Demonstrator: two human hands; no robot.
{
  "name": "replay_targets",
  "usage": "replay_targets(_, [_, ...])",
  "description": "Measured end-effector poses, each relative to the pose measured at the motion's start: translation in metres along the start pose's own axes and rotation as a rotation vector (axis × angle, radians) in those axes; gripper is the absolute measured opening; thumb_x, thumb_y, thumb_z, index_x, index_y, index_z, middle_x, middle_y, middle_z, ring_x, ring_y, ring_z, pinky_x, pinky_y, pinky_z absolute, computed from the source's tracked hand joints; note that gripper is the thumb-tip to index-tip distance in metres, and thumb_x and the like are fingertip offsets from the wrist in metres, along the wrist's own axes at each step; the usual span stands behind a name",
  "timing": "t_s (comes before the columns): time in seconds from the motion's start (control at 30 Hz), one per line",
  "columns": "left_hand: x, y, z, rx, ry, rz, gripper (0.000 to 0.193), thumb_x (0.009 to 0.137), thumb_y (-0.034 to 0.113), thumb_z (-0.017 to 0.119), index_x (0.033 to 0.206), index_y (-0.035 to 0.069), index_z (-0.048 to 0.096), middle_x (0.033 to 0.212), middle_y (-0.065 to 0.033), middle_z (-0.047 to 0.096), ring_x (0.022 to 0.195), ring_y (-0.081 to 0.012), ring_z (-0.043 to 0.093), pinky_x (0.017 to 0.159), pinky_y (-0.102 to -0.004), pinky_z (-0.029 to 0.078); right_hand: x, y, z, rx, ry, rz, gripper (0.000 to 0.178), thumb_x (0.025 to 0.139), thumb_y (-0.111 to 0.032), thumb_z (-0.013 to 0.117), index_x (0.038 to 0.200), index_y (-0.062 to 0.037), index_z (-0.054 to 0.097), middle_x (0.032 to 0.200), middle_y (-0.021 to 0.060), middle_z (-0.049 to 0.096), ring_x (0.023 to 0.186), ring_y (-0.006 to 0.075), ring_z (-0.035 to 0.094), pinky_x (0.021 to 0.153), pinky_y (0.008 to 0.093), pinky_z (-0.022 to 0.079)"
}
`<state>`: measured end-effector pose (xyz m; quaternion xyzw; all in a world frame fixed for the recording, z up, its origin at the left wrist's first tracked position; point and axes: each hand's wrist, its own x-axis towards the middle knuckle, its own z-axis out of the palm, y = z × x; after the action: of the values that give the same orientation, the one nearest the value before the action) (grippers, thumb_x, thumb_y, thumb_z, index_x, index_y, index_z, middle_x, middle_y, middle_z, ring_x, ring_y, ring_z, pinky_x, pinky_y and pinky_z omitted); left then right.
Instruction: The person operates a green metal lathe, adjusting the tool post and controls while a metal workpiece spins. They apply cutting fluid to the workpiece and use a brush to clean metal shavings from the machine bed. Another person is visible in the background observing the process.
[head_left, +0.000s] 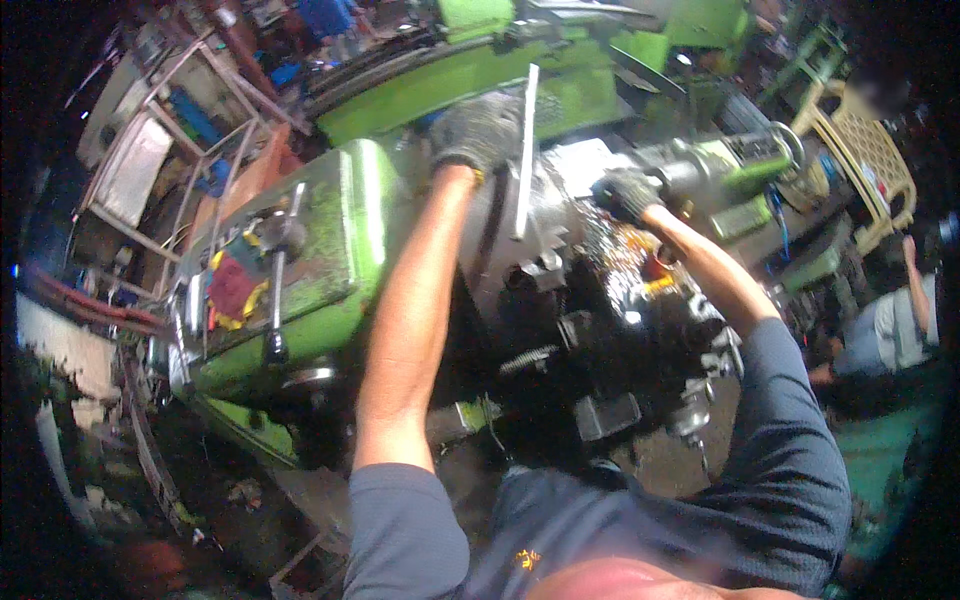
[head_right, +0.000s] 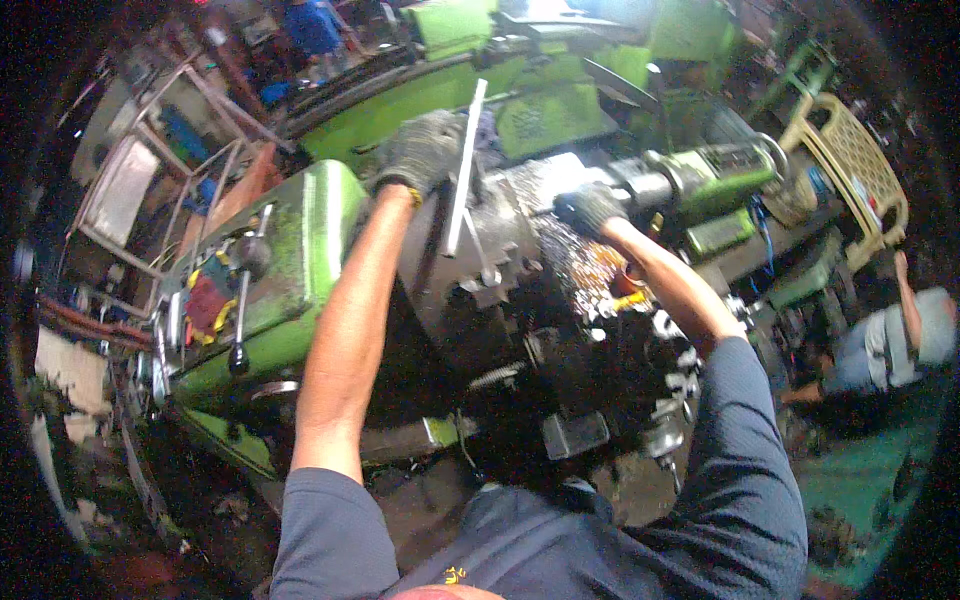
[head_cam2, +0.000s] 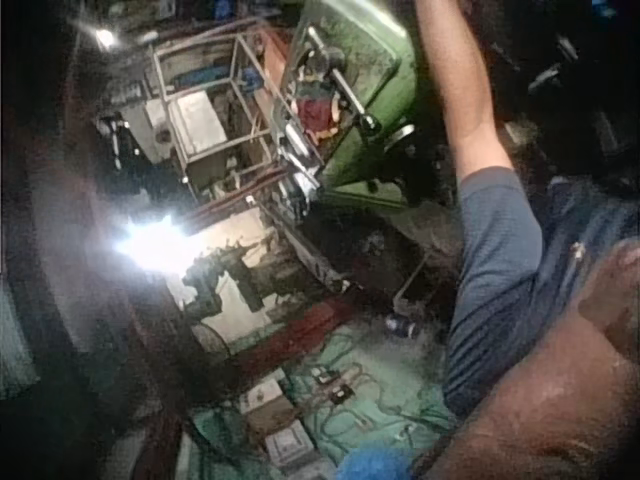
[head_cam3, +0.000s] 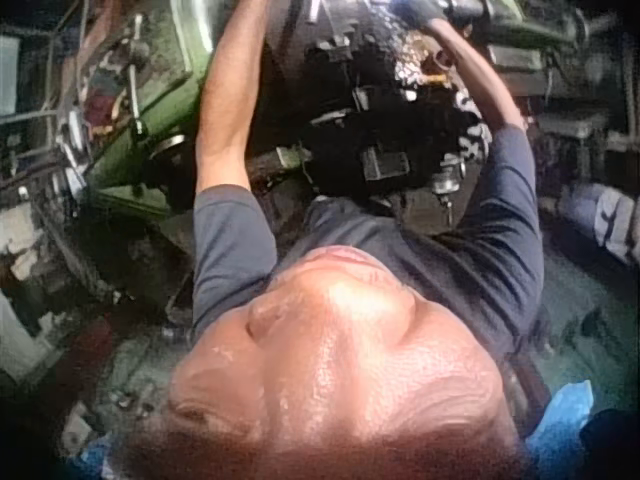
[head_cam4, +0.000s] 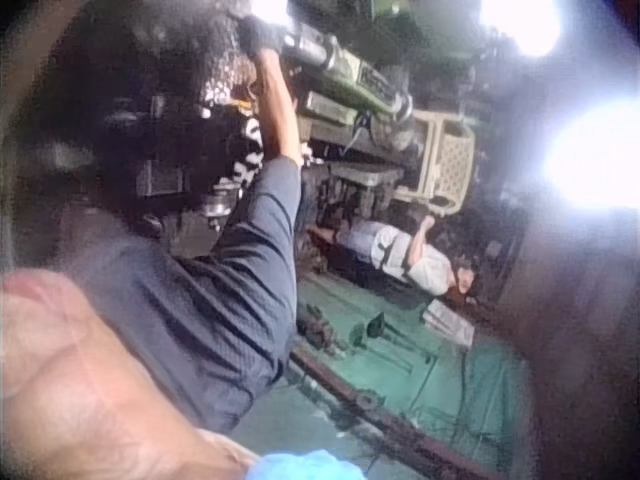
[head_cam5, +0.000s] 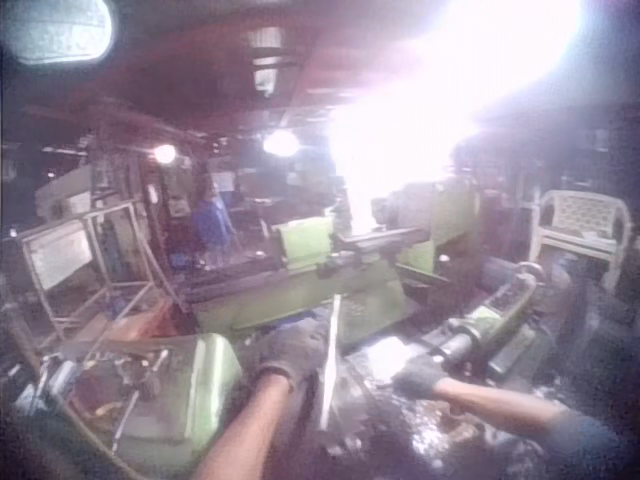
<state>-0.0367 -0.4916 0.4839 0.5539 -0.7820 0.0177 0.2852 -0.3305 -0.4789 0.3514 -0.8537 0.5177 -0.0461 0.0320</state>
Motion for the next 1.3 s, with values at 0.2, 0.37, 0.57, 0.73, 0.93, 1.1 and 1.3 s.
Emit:
replay_targets(0.2, [0.013,0.022,0.012,0.024,-0.054,0.022,0.035,0.094,0.034,0.047,0.110,0.015,0.070,0.113,-0.0162,0.068,0.105,-0.0389,0.064,0.092,-0.0498,0.049,-0.014,0.064,-0.001,0.285,0.080,0.173,0.022,0.091,-0.034,0.063,0.100,-0.0171,0.073,0.087,0.0166,0.071,0.080,0.0376,0.069,0.070,0.0481,0.053])
replay_targets(0.37, [-0.002,0.024,-0.007,-0.034,-0.082,0.032,0.033,0.091,0.032,0.050,0.108,0.014,0.071,0.111,-0.0170,0.068,0.104,-0.0393,0.063,0.089,-0.0485,0.050,-0.063,0.029,-0.069,0.026,0.279,0.160,0.033,0.090,-0.042,0.065,0.103,-0.0121,0.069,0.087,0.0152,0.071,0.082,0.0347,0.070,0.070,0.0487,0.053])
replay_targets(0.57, [0.007,0.008,0.003,0.053,-0.057,0.125,0.032,0.091,0.029,0.050,0.107,0.011,0.071,0.110,-0.0176,0.068,0.104,-0.0391,0.064,0.089,-0.0478,0.049,-0.183,-0.012,-0.132,0.314,0.603,0.234,0.035,0.089,-0.038,0.069,0.109,-0.0102,0.072,0.098,0.0113,0.073,0.090,0.0281,0.069,0.082,0.0376,0.052])
replay_targets(0.73, [0.000,0.025,-0.006,-0.005,-0.060,0.113,0.032,0.091,0.030,0.052,0.107,0.010,0.071,0.109,-0.0177,0.069,0.104,-0.0390,0.064,0.089,-0.0462,0.050,-0.293,-0.015,-0.134,0.655,0.843,0.544,0.031,0.087,-0.022,0.073,0.112,-0.0042,0.072,0.097,0.0033,0.073,0.088,0.0116,0.065,0.081,0.0281,0.052])
replay_targets(0.93, [-0.004,0.027,-0.012,0.002,-0.073,0.143,0.033,0.089,0.030,0.052,0.106,0.009,0.070,0.113,-0.0168,0.068,0.104,-0.0396,0.063,0.090,-0.0469,0.049,-0.388,-0.015,-0.106,0.620,1.071,0.699,0.027,0.087,-0.014,0.073,0.110,-0.0018,0.072,0.100,0.0061,0.073,0.089,0.0125,0.067,0.082,0.0281,0.054])
replay_targets(1.1, [0.011,0.002,0.007,-0.145,-0.006,0.175,0.033,0.093,0.026,0.049,0.109,0.007,0.070,0.111,-0.0182,0.068,0.105,-0.0400,0.062,0.089,-0.0463,0.049,-0.428,-0.004,-0.072,0.785,1.205,0.788,0.025,0.084,-0.013,0.076,0.107,-0.0047,0.072,0.098,0.0051,0.073,0.088,0.0124,0.066,0.081,0.0285,0.054])
replay_targets(1.3, [0.039,-0.057,-0.004,-0.397,-0.068,0.077,0.044,0.100,0.039,0.054,0.116,0.001,0.069,0.111,-0.0147,0.071,0.103,-0.0313,0.065,0.090,-0.0397,0.048,-0.453,0.013,-0.039,0.533,1.160,0.779,0.028,0.077,-0.014,0.084,0.101,-0.0066,0.073,0.092,0.0033,0.071,0.084,0.0108,0.065,0.076,0.0272,0.054])
